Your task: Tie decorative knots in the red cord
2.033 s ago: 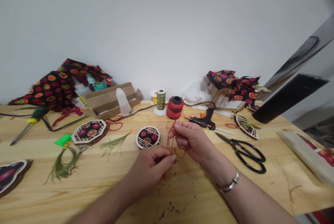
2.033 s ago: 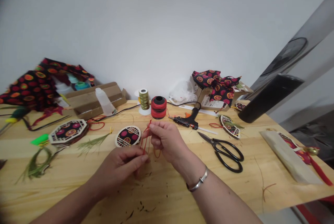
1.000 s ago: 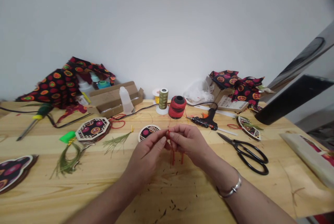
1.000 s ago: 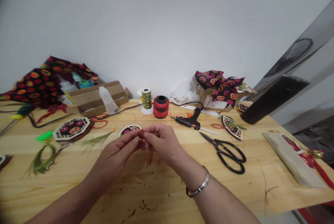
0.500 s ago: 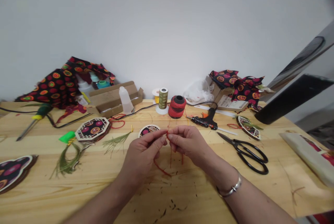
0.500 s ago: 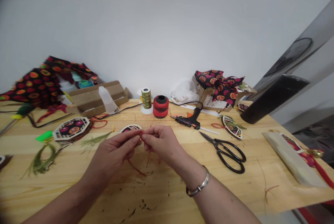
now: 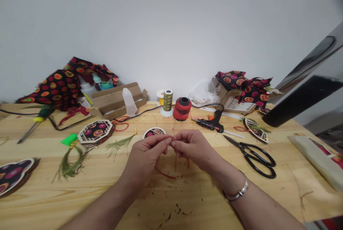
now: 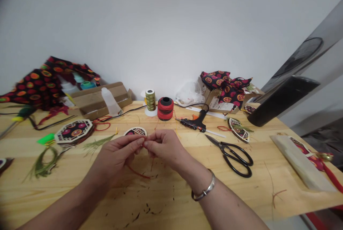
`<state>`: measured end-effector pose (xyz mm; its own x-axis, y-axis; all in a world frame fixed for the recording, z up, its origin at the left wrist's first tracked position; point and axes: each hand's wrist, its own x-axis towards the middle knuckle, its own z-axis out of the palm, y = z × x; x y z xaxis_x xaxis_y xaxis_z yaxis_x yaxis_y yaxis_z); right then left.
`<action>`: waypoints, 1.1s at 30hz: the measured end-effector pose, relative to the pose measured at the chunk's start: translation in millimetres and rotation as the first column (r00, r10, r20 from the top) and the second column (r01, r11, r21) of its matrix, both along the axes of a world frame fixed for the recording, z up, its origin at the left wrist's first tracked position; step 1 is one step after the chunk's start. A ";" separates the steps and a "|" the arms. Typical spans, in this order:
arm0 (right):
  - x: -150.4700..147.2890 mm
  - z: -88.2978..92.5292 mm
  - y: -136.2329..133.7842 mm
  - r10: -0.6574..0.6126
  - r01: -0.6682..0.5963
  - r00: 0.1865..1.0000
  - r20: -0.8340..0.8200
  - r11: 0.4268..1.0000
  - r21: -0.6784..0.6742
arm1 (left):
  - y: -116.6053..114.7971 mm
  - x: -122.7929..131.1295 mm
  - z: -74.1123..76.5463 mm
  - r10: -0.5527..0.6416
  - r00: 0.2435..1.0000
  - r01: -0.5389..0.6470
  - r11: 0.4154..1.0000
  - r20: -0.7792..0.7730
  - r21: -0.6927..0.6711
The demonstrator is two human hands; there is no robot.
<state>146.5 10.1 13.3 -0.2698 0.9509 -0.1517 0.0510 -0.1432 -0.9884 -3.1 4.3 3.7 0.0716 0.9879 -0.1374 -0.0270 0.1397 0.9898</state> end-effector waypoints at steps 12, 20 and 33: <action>1.1 0.4 1.3 0.001 -0.001 1.000 0.030 1.000 0.005 | -1.7 0.2 2.1 -0.014 0.998 0.017 0.999 0.064 -0.048; 1.6 -1.5 1.0 0.004 -0.005 0.999 0.037 1.000 0.010 | -0.1 -0.1 0.2 -0.036 0.995 0.046 0.995 0.098 -0.093; 1.8 -3.5 2.3 -0.013 0.011 0.999 0.043 0.999 0.046 | 1.8 0.6 2.3 -0.003 0.991 0.018 0.994 0.136 -0.106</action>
<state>148.3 12.4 9.8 -0.2525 0.9603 -0.1188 0.0920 -0.0984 -0.9909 -2.5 6.0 6.0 0.1072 0.9672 -0.2305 -0.1582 0.2454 0.9564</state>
